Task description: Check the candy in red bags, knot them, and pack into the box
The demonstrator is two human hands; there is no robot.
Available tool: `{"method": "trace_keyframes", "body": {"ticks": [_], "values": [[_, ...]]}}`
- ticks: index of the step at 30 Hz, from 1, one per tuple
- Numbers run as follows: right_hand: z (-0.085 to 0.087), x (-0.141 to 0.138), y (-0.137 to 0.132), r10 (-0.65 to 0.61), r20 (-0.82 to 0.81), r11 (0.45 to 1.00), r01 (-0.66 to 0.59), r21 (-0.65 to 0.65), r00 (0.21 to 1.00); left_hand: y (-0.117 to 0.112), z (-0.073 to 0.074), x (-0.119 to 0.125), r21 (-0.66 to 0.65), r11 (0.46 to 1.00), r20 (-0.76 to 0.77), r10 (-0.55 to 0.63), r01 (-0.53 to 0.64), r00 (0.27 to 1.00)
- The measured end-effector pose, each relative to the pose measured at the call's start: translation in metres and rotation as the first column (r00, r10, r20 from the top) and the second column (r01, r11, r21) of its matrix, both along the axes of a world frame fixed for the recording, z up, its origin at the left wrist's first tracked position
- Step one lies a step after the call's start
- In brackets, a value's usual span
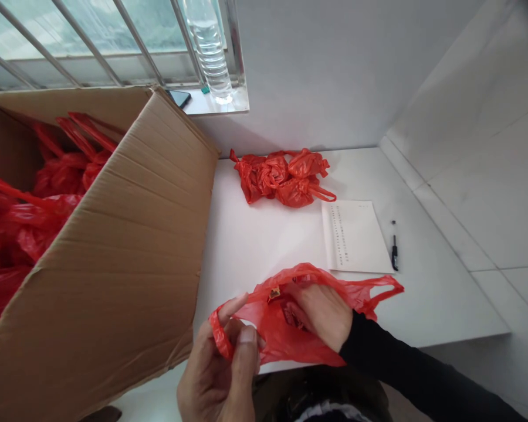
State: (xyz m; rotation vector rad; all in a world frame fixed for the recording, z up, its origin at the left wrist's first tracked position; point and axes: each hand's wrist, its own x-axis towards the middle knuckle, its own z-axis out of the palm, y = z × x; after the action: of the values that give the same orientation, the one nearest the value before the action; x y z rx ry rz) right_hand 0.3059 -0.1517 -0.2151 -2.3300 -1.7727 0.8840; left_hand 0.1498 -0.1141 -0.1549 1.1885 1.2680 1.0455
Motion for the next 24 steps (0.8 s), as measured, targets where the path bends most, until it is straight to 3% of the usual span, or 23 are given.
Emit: {"method": "trace_keyframes", "body": {"ticks": [3, 6, 11, 15, 20, 24], "values": [[0.007, -0.006, -0.006, 0.083, 0.084, 0.992, -0.074, -0.105, 0.993, -0.001, 0.0, 0.0, 0.005, 1.0, -0.021, 0.004, -0.004, 1.0], [0.002, -0.011, -0.007, 0.133, 0.11, 0.984, -0.118, -0.132, 0.985, -0.001, -0.003, -0.001, 0.007, 1.0, -0.009, 0.013, -0.013, 1.0], [-0.01, -0.026, 0.003, 0.11, 0.082, 0.989, -0.101, -0.108, 0.991, 0.002, -0.011, -0.004, 0.068, 0.997, 0.012, -0.026, 0.025, 1.0], [-0.003, -0.033, 0.006, 0.096, 0.063, 0.991, -0.09, -0.097, 0.993, 0.002, -0.011, -0.005, 0.043, 0.999, 0.007, -0.016, 0.015, 1.0], [0.009, -0.007, 0.0, 0.066, 0.128, 0.991, -0.049, -0.127, 0.99, 0.003, -0.011, -0.006, 0.048, 0.999, 0.021, -0.015, 0.014, 1.0], [0.003, 0.011, 0.004, 0.054, 0.148, 0.991, -0.036, -0.126, 0.987, 0.003, -0.014, -0.007, 0.041, 0.998, 0.036, -0.041, 0.04, 0.998]]}}
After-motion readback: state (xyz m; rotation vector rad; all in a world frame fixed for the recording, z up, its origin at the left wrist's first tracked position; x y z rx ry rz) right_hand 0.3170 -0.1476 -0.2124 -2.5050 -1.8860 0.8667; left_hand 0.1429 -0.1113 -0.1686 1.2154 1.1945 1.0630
